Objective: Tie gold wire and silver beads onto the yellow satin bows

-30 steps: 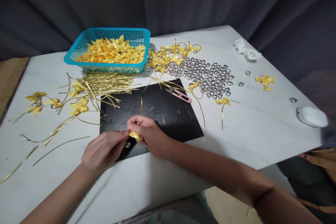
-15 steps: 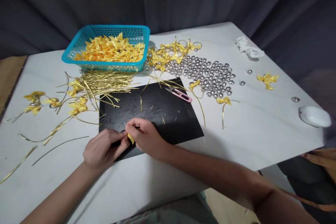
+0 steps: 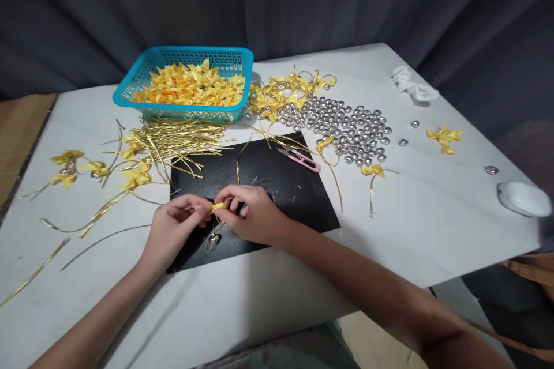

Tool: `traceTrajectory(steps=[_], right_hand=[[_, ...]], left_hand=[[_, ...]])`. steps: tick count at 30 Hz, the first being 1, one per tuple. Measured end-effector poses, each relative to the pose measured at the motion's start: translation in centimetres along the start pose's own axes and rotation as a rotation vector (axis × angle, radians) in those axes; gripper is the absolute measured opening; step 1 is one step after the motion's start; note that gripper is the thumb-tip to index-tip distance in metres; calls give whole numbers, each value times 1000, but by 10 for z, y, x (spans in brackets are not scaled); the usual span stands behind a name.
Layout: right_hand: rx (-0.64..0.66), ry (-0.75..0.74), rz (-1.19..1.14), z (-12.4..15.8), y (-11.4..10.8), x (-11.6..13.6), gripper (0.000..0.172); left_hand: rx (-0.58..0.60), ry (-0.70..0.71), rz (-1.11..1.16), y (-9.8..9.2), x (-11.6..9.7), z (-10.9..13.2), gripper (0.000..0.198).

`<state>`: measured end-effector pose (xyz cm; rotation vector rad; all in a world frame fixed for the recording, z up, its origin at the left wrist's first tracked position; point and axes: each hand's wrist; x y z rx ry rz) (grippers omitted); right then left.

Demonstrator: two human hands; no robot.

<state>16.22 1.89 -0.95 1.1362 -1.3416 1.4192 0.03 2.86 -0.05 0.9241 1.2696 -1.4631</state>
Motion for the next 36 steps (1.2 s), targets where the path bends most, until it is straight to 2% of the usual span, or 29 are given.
traceTrajectory(steps=[6, 11, 17, 25, 30, 36], right_hand=[[20, 166, -97, -3, 1, -4, 12], [-2, 144, -76, -3, -1, -3, 11], [86, 185, -175, 0, -6, 10, 15], [-40, 321, -229, -10, 4, -3, 13], [-17, 379, -362, -14, 1, -1, 17], [39, 415, -438, -13, -5, 0, 26]], left_hand=[[99, -38, 16, -3, 1, -5, 11], [86, -6, -3, -2, 2, -3, 16], [140, -21, 50, -5, -4, 0, 20], [134, -122, 96, -1, 4, -10, 30], [121, -2, 19, -6, 2, -10, 30], [113, 296, -243, -7, 8, -9, 20]])
Point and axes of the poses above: each hand's wrist, its own z-axis away from the middle knuckle, its own y-axis out of the palm, x = y × z, and after that the axes turned 11 degrees about -x, right-handed
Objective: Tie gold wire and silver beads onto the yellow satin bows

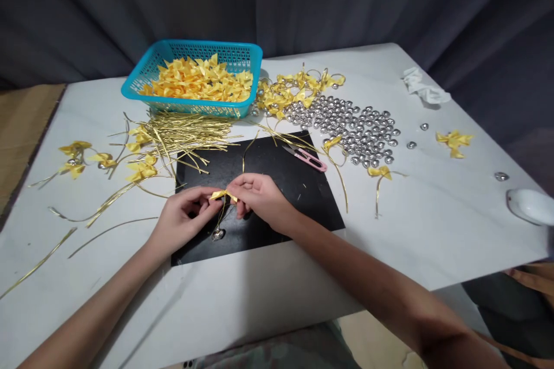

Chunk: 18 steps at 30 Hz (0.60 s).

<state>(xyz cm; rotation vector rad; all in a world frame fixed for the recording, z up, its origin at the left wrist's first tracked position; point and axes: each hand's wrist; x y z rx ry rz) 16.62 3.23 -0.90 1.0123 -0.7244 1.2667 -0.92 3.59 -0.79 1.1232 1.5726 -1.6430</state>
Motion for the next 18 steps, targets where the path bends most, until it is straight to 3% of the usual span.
traceTrajectory(steps=[5, 13, 18], right_hand=[[2, 0, -18, -1, 0, -1, 26], [-6, -47, 3, -1, 3, 0, 21], [-67, -191, 88, -3, 2, -6, 19]], left_hand=[[-49, 86, -28, 6, 2, 0, 15], [5, -74, 65, 9, -2, 1, 19], [-70, 66, 0, 9, 3, 2, 14]])
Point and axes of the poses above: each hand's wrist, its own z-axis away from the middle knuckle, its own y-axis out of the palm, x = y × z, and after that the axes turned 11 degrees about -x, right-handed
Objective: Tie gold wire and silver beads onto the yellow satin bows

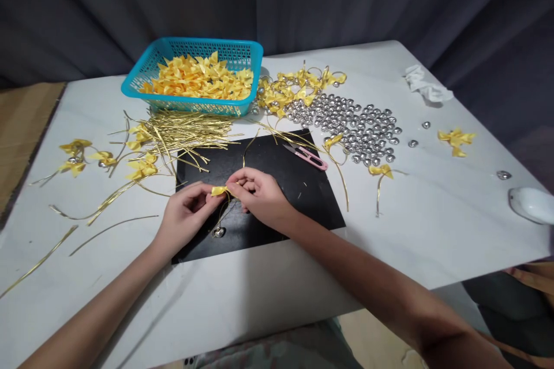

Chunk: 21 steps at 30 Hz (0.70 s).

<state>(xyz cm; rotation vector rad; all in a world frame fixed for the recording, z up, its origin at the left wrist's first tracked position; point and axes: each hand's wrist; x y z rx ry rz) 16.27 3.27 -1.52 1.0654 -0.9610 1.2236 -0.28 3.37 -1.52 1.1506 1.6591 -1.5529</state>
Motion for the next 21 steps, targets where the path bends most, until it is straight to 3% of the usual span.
traceTrajectory(steps=[4, 8, 16, 21], right_hand=[[-34, -153, 163, 0, -1, -5, 13], [-44, -241, 283, 1, 0, -7, 11], [-36, -612, 470, 6, -1, -10, 14], [-49, -730, 583, 6, 0, -10, 13]], left_hand=[[-6, 112, -101, -1, 4, 0, 12], [7, 113, -147, -1, 5, 0, 17], [37, 148, -235, -2, 2, 2, 18], [60, 136, -239, -2, 3, 2, 18]])
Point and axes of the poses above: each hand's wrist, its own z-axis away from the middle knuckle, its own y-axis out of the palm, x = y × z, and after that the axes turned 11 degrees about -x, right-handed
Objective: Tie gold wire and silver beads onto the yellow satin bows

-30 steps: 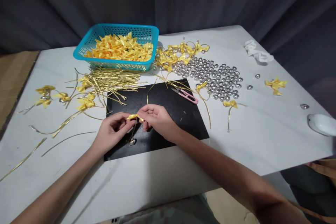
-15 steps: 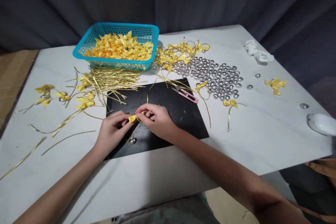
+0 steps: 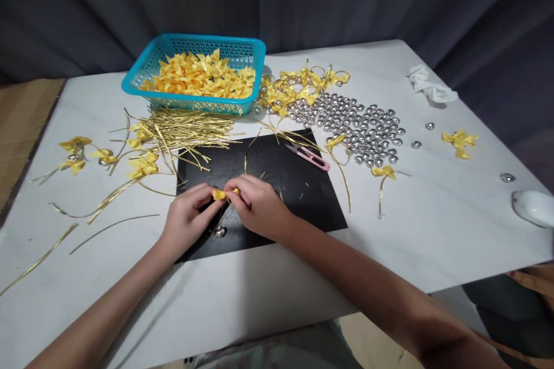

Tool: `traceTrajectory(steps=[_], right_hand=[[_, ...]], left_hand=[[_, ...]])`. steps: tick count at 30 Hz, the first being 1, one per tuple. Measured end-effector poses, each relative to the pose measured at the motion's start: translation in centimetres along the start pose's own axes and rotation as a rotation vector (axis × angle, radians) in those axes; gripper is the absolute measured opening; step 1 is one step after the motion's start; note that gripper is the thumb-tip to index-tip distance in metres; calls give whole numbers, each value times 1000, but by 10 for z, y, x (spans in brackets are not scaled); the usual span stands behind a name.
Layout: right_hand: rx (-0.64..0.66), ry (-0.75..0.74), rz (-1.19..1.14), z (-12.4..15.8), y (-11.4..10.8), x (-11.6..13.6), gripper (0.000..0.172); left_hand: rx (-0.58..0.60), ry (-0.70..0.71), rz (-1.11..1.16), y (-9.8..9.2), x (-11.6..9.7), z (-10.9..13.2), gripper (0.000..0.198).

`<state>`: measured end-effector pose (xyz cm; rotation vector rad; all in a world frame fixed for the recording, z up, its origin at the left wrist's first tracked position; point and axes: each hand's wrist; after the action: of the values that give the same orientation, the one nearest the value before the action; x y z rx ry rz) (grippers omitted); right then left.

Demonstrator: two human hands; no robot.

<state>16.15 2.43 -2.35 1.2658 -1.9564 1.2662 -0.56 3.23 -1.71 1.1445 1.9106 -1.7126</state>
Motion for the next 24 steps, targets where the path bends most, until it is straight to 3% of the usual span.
traceTrajectory(steps=[5, 14, 24], right_hand=[[22, -31, 32, 0, 0, 0, 15], [116, 74, 67, 1, -2, 6, 17], [217, 22, 220, 1, 0, 9, 22]], left_hand=[[8, -13, -20, 0, -1, -1, 19], [36, 22, -116, -1, 0, -1, 20], [41, 59, -166, 0, 0, 0, 19]])
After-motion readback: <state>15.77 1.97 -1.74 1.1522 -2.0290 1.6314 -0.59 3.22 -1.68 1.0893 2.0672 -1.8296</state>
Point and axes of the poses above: each hand's wrist, its own z-axis away from the middle knuckle, its own y-axis out of the palm, x = y × z, and after that the axes turned 11 degrees about -x, right-handed
